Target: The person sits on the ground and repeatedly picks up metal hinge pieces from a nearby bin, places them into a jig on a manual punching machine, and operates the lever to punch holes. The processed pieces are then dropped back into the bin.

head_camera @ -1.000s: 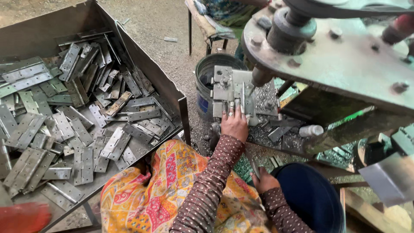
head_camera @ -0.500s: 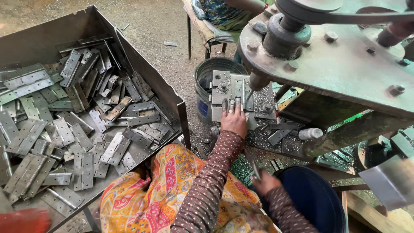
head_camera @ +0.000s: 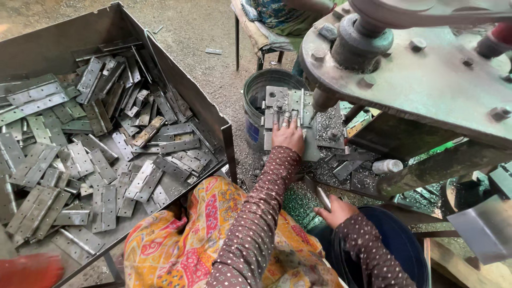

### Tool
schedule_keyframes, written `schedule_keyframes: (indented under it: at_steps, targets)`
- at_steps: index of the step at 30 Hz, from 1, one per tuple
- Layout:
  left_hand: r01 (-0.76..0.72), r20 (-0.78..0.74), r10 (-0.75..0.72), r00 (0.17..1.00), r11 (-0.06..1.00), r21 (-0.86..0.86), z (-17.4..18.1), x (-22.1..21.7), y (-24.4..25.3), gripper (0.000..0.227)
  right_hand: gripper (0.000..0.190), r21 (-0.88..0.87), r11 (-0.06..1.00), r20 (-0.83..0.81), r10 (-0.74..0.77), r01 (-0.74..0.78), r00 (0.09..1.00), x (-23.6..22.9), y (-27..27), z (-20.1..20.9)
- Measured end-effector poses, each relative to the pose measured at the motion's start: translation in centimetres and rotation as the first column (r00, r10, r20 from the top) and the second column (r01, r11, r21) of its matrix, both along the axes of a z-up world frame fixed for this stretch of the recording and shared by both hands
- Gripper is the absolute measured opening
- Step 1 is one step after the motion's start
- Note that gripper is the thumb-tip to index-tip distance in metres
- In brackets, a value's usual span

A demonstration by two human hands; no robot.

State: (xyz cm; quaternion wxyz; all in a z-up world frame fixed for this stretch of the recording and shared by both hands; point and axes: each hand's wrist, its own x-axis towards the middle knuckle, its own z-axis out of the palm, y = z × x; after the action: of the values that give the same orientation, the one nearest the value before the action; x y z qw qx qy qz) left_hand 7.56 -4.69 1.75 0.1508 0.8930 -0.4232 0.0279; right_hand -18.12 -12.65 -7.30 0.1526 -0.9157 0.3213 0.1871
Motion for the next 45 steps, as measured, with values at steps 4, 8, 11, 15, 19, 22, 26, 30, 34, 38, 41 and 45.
schedule_keyframes:
  at_steps: [4,8,11,15,19,22,26,30,34,38,41,45]
  targets:
    - [0.009,0.010,-0.009,1.000,1.000,0.022,0.3,0.8,-0.5,0.027,0.055,0.023,0.994,0.065,-0.112,0.110,0.992,-1.6,2.9,-3.5]
    - [-0.005,0.032,0.005,0.999,1.000,-0.001,-0.2,0.7,-0.4,0.027,0.059,0.091,0.983,0.053,-0.163,0.158,0.985,-2.0,4.2,-5.7]
    - [0.015,-0.136,-0.009,0.991,0.999,0.042,0.3,1.3,-0.7,0.027,0.061,0.122,0.981,-0.033,-0.148,0.151,0.988,-0.6,3.1,-2.1]
    - [0.073,-0.029,-0.070,0.997,0.988,0.134,0.9,-0.1,0.9,0.026,0.054,0.050,0.971,0.088,-0.237,0.234,0.967,0.9,2.6,6.2]
    - [0.137,0.085,-0.151,0.985,0.980,0.145,1.5,-5.8,4.7,0.030,0.049,0.023,0.984,0.704,-0.143,0.179,0.696,1.8,3.2,10.9]
    - [0.113,0.231,-0.094,0.968,0.991,-0.075,0.6,-9.8,8.0,0.035,0.047,0.004,0.981,0.786,-0.122,0.193,0.605,1.6,3.6,11.3]
    - [0.071,0.471,0.068,0.879,0.960,-0.271,-1.3,-8.8,8.8,0.034,0.042,0.053,0.966,0.847,-0.177,0.253,0.500,0.8,3.8,10.4]
    - [0.305,0.530,-0.130,0.838,0.917,-0.258,-2.0,-6.1,8.7,0.021,0.038,0.026,0.968,0.868,-0.145,0.249,0.474,0.7,3.9,10.4]
    - [0.419,0.443,-0.225,0.868,0.810,-0.410,-0.3,-5.8,8.3,0.017,0.036,0.045,0.973,0.889,-0.142,0.225,0.436,0.8,4.0,10.5]
    - [0.264,0.240,-0.151,0.959,0.785,-0.561,1.6,-5.5,8.2,0.015,0.034,0.057,0.975,0.897,-0.145,0.216,0.417,0.8,4.0,10.6]
    - [0.295,0.491,0.020,0.871,0.778,-0.555,1.9,-4.7,7.6,0.008,0.033,0.053,0.976,0.902,-0.138,0.212,0.410,0.9,3.9,10.7]
    - [0.118,0.501,0.021,0.865,0.962,-0.244,0.7,-4.3,6.2,0.021,0.032,0.051,0.975,0.914,-0.133,0.218,0.383,0.8,4.4,10.7]
